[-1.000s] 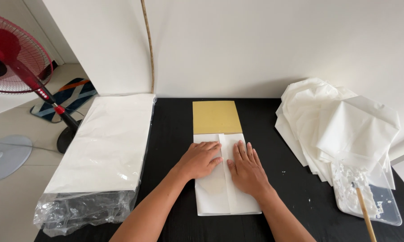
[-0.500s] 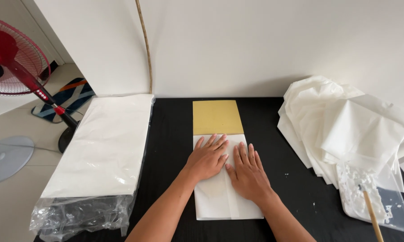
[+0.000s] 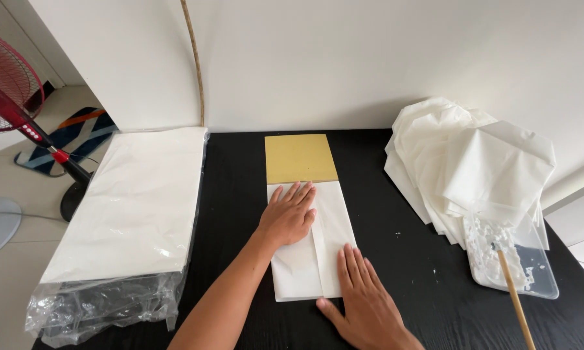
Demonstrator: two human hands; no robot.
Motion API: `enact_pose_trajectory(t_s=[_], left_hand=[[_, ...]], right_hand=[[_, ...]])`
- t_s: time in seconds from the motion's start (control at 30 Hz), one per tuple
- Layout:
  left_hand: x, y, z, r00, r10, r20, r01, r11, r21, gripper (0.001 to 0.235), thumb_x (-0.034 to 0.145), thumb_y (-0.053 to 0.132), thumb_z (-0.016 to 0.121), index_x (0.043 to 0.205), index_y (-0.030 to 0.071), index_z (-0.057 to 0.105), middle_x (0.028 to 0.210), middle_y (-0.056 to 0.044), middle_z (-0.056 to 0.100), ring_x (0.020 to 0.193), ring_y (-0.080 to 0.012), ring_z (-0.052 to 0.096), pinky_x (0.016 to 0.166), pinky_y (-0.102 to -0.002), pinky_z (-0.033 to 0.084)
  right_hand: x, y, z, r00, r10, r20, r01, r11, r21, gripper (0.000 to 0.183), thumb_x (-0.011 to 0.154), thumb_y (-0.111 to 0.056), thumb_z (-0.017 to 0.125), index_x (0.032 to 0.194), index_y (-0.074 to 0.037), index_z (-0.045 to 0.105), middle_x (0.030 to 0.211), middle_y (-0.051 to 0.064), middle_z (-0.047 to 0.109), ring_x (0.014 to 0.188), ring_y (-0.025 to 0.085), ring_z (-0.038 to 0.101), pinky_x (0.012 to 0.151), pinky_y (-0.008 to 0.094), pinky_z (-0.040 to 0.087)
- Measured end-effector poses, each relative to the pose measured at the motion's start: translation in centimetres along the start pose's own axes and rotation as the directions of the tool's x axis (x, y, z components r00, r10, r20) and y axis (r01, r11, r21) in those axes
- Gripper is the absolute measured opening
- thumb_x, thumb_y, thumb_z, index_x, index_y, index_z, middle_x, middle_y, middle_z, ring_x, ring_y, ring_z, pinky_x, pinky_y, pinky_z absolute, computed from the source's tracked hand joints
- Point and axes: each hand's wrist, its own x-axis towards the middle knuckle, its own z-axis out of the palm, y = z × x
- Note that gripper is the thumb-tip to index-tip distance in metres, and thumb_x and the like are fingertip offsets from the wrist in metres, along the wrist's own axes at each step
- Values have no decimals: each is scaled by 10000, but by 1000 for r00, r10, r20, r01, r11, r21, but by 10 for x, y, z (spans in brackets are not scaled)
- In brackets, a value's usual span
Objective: Folding a white sheet around a yellow cardboard template and applying glue to the side seam using a brush.
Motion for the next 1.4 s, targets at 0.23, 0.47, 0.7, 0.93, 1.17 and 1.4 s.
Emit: enact_pose_trajectory(t_s=[0.23, 0.47, 0.7, 0.93, 1.17, 1.4], left_hand=[[-6, 6, -9, 998, -21, 61, 21, 1000, -5, 649, 1050, 416, 146, 1646, 168, 82, 1739, 34, 49, 1598, -167, 9, 1274, -456, -15], [-8, 5, -17, 996, -14, 88, 15, 1000, -12, 658, 1055, 429, 139, 1649, 169, 29, 1743, 28, 17, 1601, -157, -22, 1274, -450, -31], [-4, -7, -8, 998, -22, 58, 39, 948, -316, 713, 1053, 449, 171, 1624, 149, -131, 1745, -10, 3, 1597, -104, 45, 1273, -401, -30], [2, -6, -15, 992, -61, 113, 108, 874, -475, 688, 1042, 421, 162, 1626, 181, -112, 1741, 54, 75, 1597, -54, 52, 1278, -350, -60], [11, -13, -4, 993, -79, 92, 113, 876, -468, 670, 1047, 447, 157, 1643, 198, -21, 1738, 71, 94, 1592, -47, 70, 1273, -342, -37], [35, -1, -7, 992, -72, -106, 53, 984, -173, 432, 1059, 304, 376, 1445, 112, 387, 1207, -46, 447, 1128, -237, 394, 1085, -469, 260]], right_hand=[[-65, 3, 58, 989, -52, -142, -4, 929, -370, 1206, 933, -1010, 306, 1626, -28, 198, 1689, 187, 221, 1548, 321, 232, 1202, 382, 254], [-30, -13, -42, 879, 206, 431, -312, 931, 191, 1000, 992, -709, 580, 1650, -152, 74, 1690, 89, 170, 1522, 313, 227, 1176, 517, 298], [-13, 5, -33, 911, 342, 229, -403, 856, 324, 965, 937, -574, 700, 1615, -100, 204, 1700, 165, 139, 1542, 414, 159, 1195, 544, 257], [-13, 8, -20, 918, 385, 96, -377, 771, 513, 233, 998, -275, 585, 1125, -105, 680, 1542, 115, 475, 1439, 378, 419, 1144, 563, 362], [-8, 9, -22, 898, 431, 85, -394, 702, 593, 100, 942, -171, 624, 930, -83, 670, 1389, 91, 638, 1175, 335, 657, 1180, 577, 367], [-10, 15, -29, 828, 542, 146, -500, 594, 630, 162, 915, -234, 615, 902, -73, 634, 1397, 5, 664, 999, 222, 679, 785, 415, 549]])
